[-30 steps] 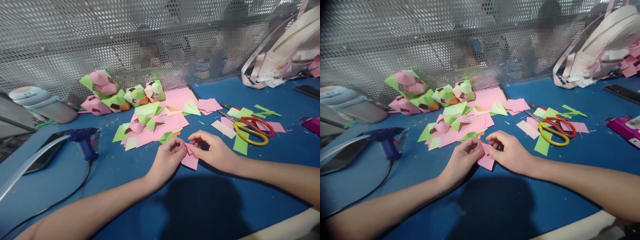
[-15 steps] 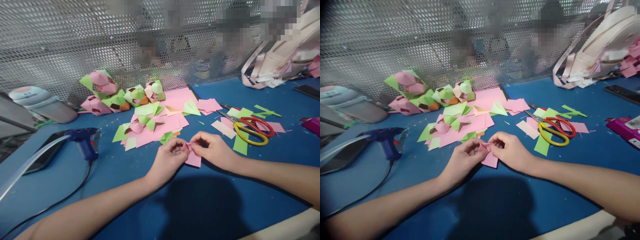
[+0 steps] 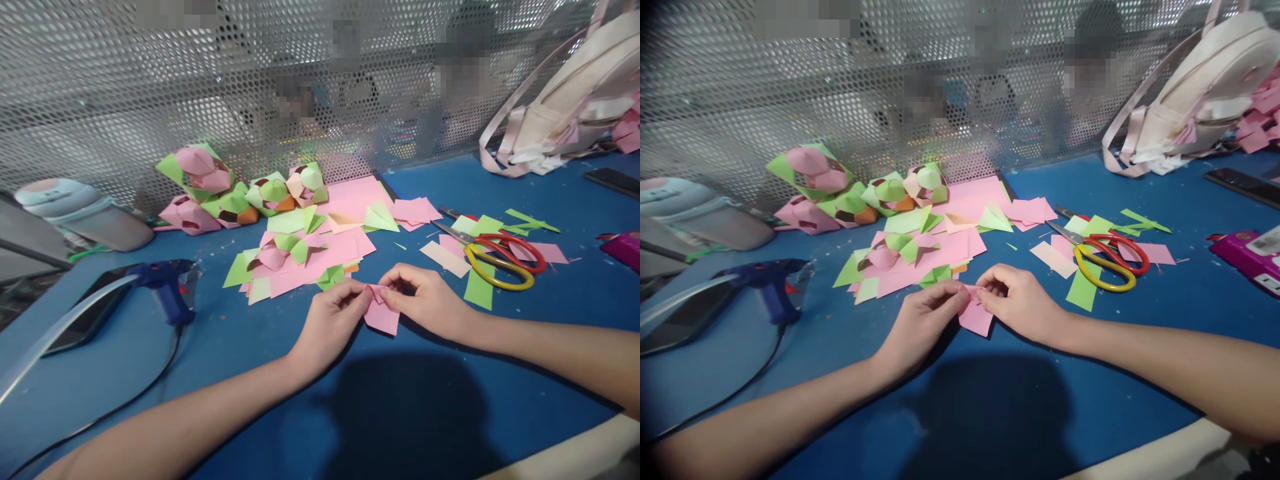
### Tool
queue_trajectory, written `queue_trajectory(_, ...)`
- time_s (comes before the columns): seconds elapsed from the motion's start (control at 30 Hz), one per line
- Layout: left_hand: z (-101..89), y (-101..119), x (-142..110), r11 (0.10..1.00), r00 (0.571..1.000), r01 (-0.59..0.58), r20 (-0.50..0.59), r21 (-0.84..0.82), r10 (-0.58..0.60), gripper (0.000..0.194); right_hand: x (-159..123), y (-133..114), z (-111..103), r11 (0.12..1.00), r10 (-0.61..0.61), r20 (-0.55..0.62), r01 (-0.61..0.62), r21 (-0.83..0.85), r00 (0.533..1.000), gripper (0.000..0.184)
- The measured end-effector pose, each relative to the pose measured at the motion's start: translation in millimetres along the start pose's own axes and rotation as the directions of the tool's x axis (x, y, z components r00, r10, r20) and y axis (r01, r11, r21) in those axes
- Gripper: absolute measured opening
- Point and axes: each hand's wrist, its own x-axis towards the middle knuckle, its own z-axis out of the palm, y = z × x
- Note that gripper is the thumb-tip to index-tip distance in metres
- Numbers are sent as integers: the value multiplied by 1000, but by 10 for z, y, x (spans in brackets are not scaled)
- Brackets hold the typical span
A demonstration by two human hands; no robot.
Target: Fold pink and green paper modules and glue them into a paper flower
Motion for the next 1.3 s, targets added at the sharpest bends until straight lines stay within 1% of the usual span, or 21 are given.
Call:
queue_trajectory(0.3, 18, 10, 7, 1000, 1000, -7, 18, 5, 7, 19, 6, 38, 6, 1000, 2, -34, -3, -22, 999, 11)
queue_trajectory(0.5, 17, -17, 9, 1000, 1000, 10, 6, 18, -10, 14, -4, 55, 30, 1000, 8, -31, -8, -21, 999, 9)
queue_trajectory(0.73, 26, -9, 11, 999, 999, 35, 1, -26, -35, 15, -24, 43, 35, 996, -72, -54, 68, -62, 996, 7)
queue_trajectory(1.0, 24, -11, 5, 999, 999, 33, -4, -26, -33, 14, -11, 13, 40, 991, -104, -56, 99, -90, 993, 8)
queue_trajectory(1.17, 17, -10, -5, 1000, 1000, 0, -20, -18, -1, 14, -22, -1, 40, 994, -70, -64, 65, -88, 995, 4)
queue_trajectory(1.3, 17, -20, -1, 999, 999, 8, -40, -41, -10, 13, -27, 4, 32, 992, -77, -60, 70, -108, 995, 10)
